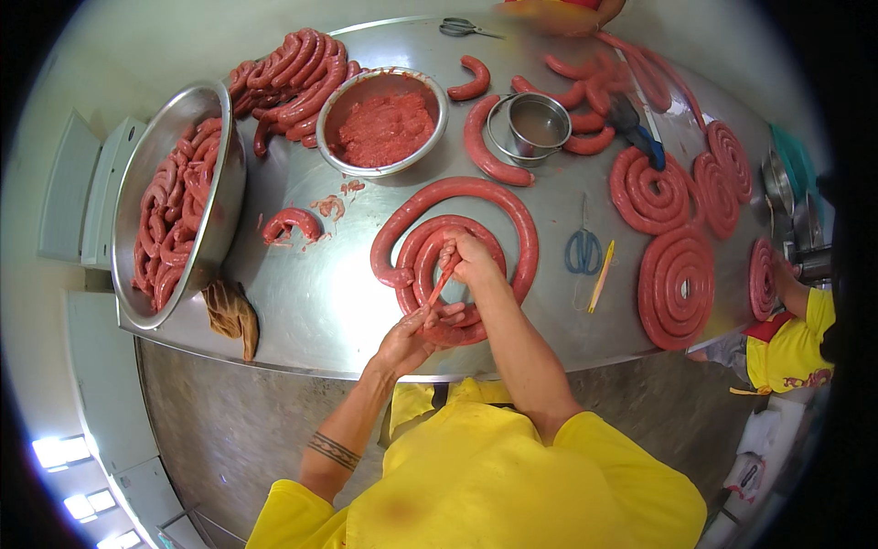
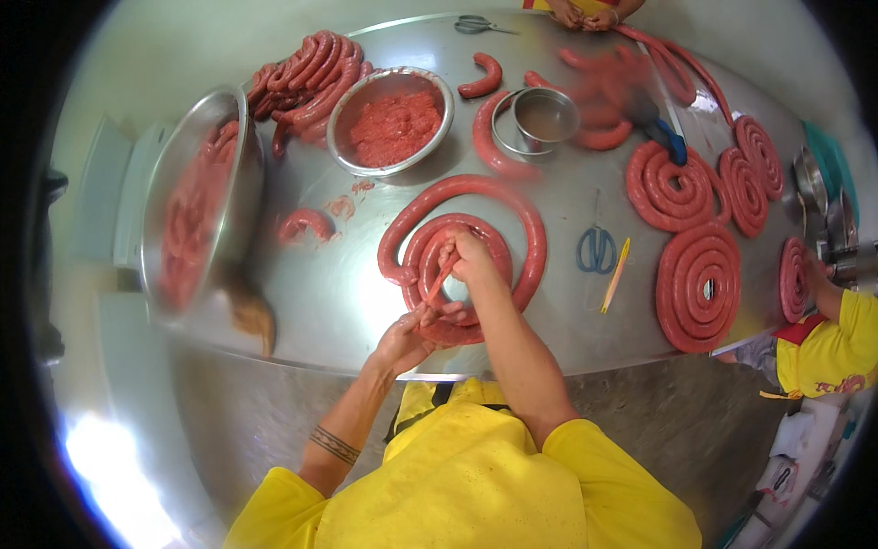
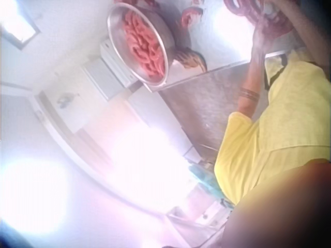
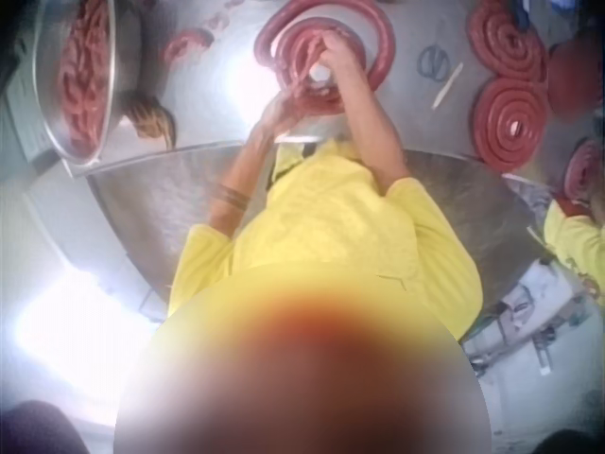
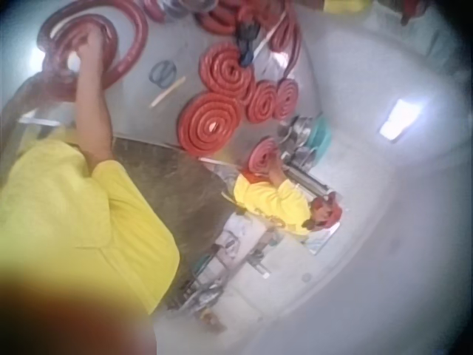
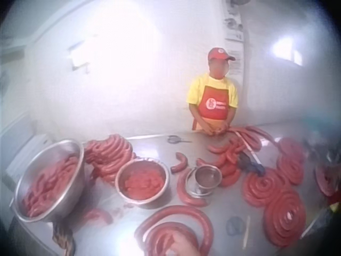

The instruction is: The person coils a long sausage casing into a spiral on a stainless steel table, then uses a yellow tool to puncture the casing at intervals. They cut the casing into linked segments with scissors and continue puncturing each segment. The finished linked sausages remain on the table.

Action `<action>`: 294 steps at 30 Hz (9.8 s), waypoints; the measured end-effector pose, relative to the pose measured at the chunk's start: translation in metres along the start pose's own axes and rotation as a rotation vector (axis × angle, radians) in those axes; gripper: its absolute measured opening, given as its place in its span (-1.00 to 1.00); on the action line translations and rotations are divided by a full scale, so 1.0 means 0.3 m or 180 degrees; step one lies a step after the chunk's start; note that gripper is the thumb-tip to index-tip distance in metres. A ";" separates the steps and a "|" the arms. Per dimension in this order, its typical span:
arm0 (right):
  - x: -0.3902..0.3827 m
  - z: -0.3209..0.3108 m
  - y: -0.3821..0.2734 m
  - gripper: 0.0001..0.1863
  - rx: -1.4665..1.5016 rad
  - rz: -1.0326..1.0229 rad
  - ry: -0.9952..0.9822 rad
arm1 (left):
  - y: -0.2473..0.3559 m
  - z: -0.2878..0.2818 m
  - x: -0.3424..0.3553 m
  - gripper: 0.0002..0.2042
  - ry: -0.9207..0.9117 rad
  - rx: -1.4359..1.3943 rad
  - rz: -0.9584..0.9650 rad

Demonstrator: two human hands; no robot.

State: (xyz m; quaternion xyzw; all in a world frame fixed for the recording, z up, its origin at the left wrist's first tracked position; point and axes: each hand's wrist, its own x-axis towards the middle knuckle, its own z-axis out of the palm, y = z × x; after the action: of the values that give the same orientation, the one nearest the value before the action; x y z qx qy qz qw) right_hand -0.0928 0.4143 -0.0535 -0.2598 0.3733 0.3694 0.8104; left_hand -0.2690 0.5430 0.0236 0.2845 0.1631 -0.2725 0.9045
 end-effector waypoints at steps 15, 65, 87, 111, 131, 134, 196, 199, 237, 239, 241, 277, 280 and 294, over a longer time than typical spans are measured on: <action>-0.029 -0.028 -0.056 -0.83 -0.0120 -0.0329 0.0059 | 0.051 -0.111 -0.340 -0.59 0.0245 -0.1304 0.0241; -0.056 -0.063 -0.066 -0.52 -0.1282 -0.0232 -0.0577 | 0.114 0.049 0.077 -0.63 0.1015 0.3662 0.0388; 0.017 -0.112 -0.047 -0.65 0.0131 0.0915 -0.0561 | -0.003 0.033 -0.137 -0.70 0.1562 0.1761 -0.0040; -0.382 -0.427 -0.407 -0.74 -0.4148 -0.2910 0.0616 | 0.650 -0.064 0.739 -0.54 0.1913 0.5960 0.4056; -0.373 -0.523 -0.434 -0.67 -0.5778 -0.3532 0.3180 | -0.119 -0.019 0.459 -0.79 0.1507 0.2647 0.0486; -0.447 -0.511 -0.396 -0.65 -0.5129 -0.3673 0.2067 | -0.078 -0.039 0.352 -0.72 0.1401 0.2638 0.0293; -0.314 -0.462 -0.253 -0.81 -0.4004 -0.3190 0.0851 | 0.389 0.250 0.842 -0.66 0.0067 0.5875 0.1695; -0.382 -0.486 -0.115 -0.75 -0.3882 -0.3171 0.0971 | 0.255 -0.011 0.432 -0.41 -0.0124 0.7126 0.1505; -0.314 -0.433 0.476 -0.87 -0.4692 -0.2770 0.0583 | 0.052 -0.498 -0.085 -0.80 0.0650 0.0572 -0.0241; -0.273 -0.401 0.535 -0.87 -0.4638 -0.2752 0.0040 | 0.077 -0.495 -0.101 -0.79 0.0470 0.0040 -0.0489; -0.229 -0.358 0.580 -0.87 -0.4578 -0.2476 -0.0337 | 0.094 -0.497 -0.099 -0.77 0.0389 -0.0569 -0.0746; -0.048 -0.010 0.548 -0.28 -0.2626 -0.0173 -0.0915 | 0.848 -0.168 0.007 -0.38 0.1795 0.3338 0.1663; -0.063 -0.050 0.553 -0.58 -0.2629 -0.0250 -0.0647 | 0.846 -0.588 -0.257 -0.23 0.3214 0.5335 0.1331; -0.194 -0.104 0.703 -0.71 -0.2811 -0.0415 -0.0275 | 0.321 -0.816 -0.491 -0.57 0.3858 0.4921 0.2285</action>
State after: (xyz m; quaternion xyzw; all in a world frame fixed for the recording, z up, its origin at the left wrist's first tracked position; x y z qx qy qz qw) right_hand -0.2990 0.4938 -0.0561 -0.5882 0.1285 0.4520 0.6582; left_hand -0.3643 0.8161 -0.0611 0.9063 0.2765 0.1704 0.2706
